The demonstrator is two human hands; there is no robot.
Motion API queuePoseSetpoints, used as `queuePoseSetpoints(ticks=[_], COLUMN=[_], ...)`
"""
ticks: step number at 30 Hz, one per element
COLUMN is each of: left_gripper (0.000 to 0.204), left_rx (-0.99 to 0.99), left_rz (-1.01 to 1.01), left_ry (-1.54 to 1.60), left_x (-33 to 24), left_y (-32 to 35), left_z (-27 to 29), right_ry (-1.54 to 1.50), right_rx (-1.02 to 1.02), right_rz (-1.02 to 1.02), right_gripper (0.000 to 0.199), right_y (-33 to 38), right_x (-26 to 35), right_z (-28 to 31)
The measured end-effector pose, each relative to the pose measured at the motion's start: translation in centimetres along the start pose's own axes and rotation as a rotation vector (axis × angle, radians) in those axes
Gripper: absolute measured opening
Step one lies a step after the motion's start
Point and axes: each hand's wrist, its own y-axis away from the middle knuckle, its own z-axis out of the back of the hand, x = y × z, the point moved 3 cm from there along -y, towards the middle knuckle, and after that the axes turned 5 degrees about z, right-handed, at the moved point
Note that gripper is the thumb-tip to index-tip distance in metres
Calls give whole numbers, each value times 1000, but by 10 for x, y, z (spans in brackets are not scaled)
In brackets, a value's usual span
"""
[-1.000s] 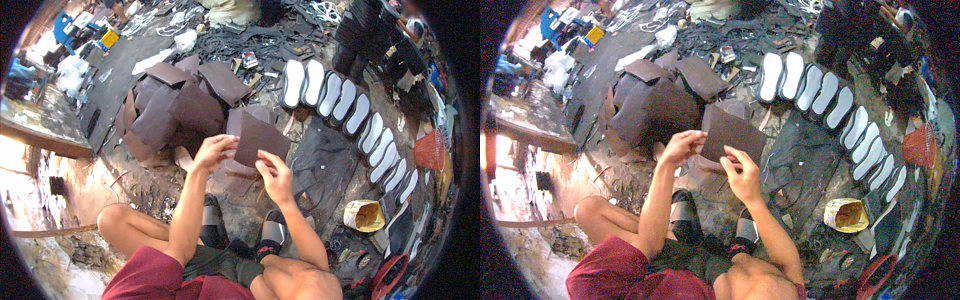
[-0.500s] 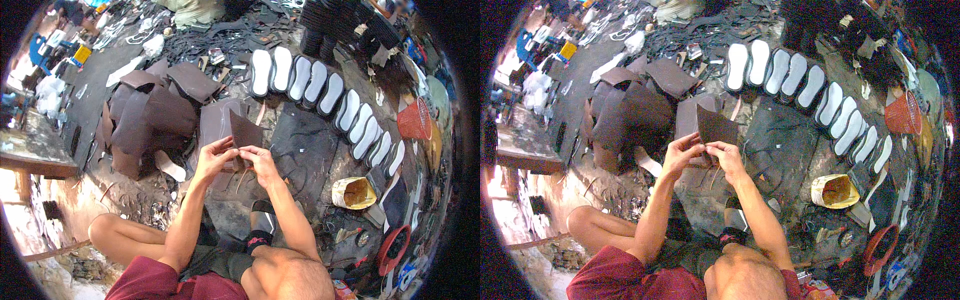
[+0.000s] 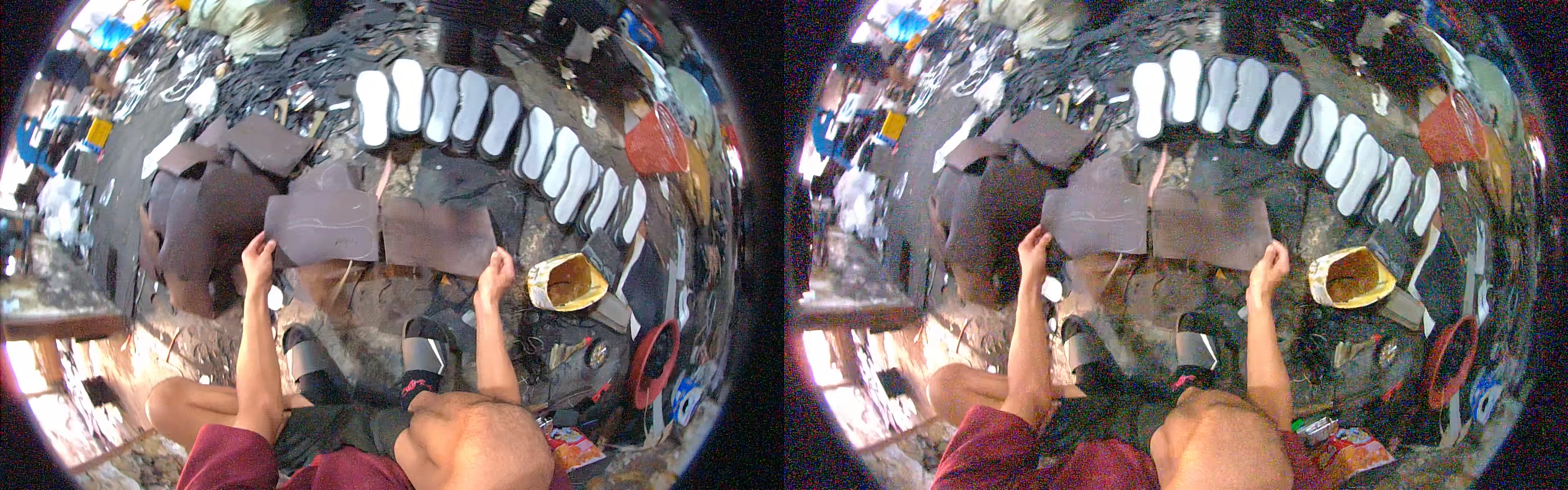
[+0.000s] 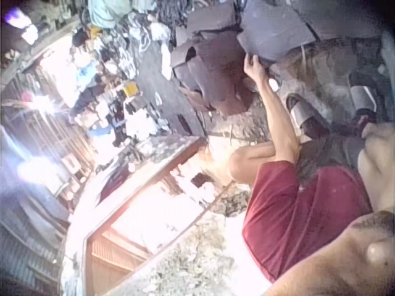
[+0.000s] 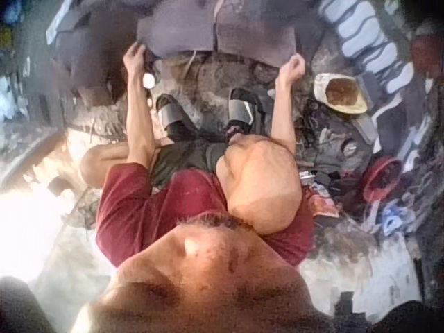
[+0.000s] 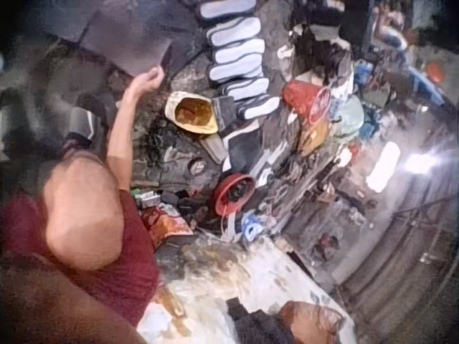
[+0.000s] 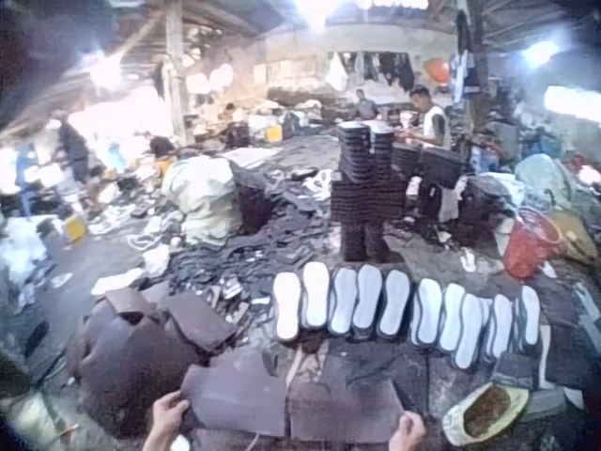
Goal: The person assembles slipper soles by placing white insoles onto brown rubber outsoles. They repeatedly pick up an insole, align it with an outsole, press it into place, and set the completed pair aside. The process continues with multiple units in a repetitive sequence.
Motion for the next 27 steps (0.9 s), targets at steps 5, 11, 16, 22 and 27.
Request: queuePoseSetpoints(ticks=[5, 11, 16, 22, 27], left_gripper=[61, 62, 60, 52, 54], left_rx=[-339, 300, 641, 726, 696], left_rz=[-251, -850, -1031, -880, -746], left_ry=[-911, -732, -800, -604, -552], left_x=[10, -66, -57, -49, -37], left_y=[16, 105, 128, 172, 185], left_z=[-50, -190, -221, -229, -239], right_ry=[305, 532, 870, 1096, 963], right_rx=[-64, -159, -405, -215, -138], right_rz=[153, 615, 722, -206, -123], right_gripper=[28, 38, 42, 136, 118], right_y=[20, 7, -206, -342, -340], right_x=[-50, 93, 161, 82, 69], right_z=[69, 85, 169, 256, 244])
